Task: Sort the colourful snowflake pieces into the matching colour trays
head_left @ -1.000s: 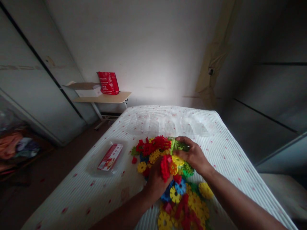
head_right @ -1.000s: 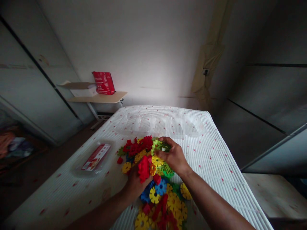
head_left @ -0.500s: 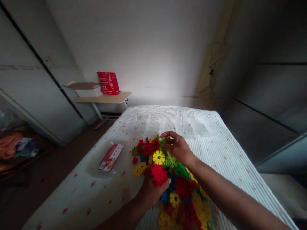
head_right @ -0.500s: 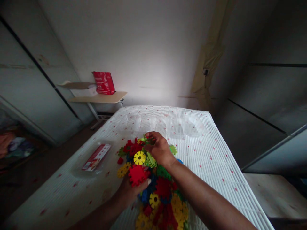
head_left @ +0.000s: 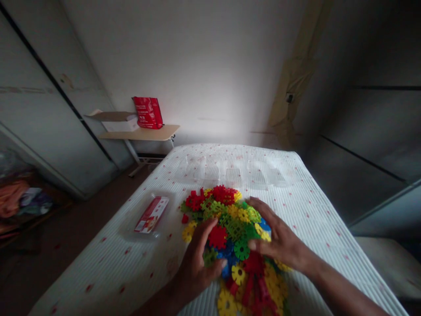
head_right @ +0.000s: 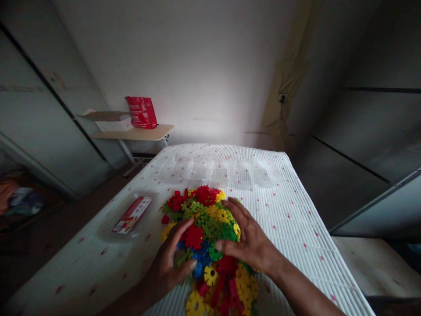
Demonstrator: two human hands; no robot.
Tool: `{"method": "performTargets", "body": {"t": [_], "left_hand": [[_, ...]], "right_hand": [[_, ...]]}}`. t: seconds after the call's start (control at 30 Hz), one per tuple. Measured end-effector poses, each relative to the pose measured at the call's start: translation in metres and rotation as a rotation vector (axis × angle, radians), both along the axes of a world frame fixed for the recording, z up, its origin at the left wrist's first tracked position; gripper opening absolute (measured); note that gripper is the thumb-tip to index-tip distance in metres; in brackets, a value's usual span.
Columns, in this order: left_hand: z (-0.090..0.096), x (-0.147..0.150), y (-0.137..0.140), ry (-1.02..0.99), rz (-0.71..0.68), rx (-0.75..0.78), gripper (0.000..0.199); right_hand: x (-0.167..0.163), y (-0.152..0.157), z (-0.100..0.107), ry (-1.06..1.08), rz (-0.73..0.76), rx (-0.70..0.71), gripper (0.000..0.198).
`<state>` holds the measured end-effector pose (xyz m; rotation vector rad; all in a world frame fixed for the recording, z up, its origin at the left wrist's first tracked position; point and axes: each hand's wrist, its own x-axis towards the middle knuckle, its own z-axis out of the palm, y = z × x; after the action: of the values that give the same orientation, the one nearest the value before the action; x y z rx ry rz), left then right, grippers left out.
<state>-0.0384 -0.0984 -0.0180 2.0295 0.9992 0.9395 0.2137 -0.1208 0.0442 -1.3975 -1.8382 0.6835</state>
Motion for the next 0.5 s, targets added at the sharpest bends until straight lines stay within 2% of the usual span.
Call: {"method": "performTargets", "body": {"t": [0.1,0.17,0.23,0.33,0.4,0.5], "left_hand": [[-0.006,-0.018,-0.012,0.27,-0.146,0.158,0.105],[-0.01,-0.022,-0.017,0.416,-0.189,0.208,0.119],[-0.013,-0.018,-0.02,0.505,-0.17,0.235,0.126],[-0.015,-0.003,-0.021,0.546,-0.089,0.252,0.133],[-0.015,0.01,-0.02,0.535,-0.05,0.241,0.129],[-0.017,0.024,-0.018,0.469,-0.001,0.227,0.113]], "right_hand": [[0.027,-0.06,-0.039,-0.215,-0.002,0.078,0.105],[0.035,-0.091,-0.07,-0.336,-0.061,0.102,0.101],[0.035,-0.104,-0.093,-0.399,-0.085,0.161,0.096],[0.023,-0.091,-0.103,-0.408,-0.114,0.2,0.105],[0.012,-0.071,-0.096,-0.369,-0.096,0.209,0.105],[-0.004,-0.043,-0.083,-0.247,-0.054,0.181,0.099]]}}
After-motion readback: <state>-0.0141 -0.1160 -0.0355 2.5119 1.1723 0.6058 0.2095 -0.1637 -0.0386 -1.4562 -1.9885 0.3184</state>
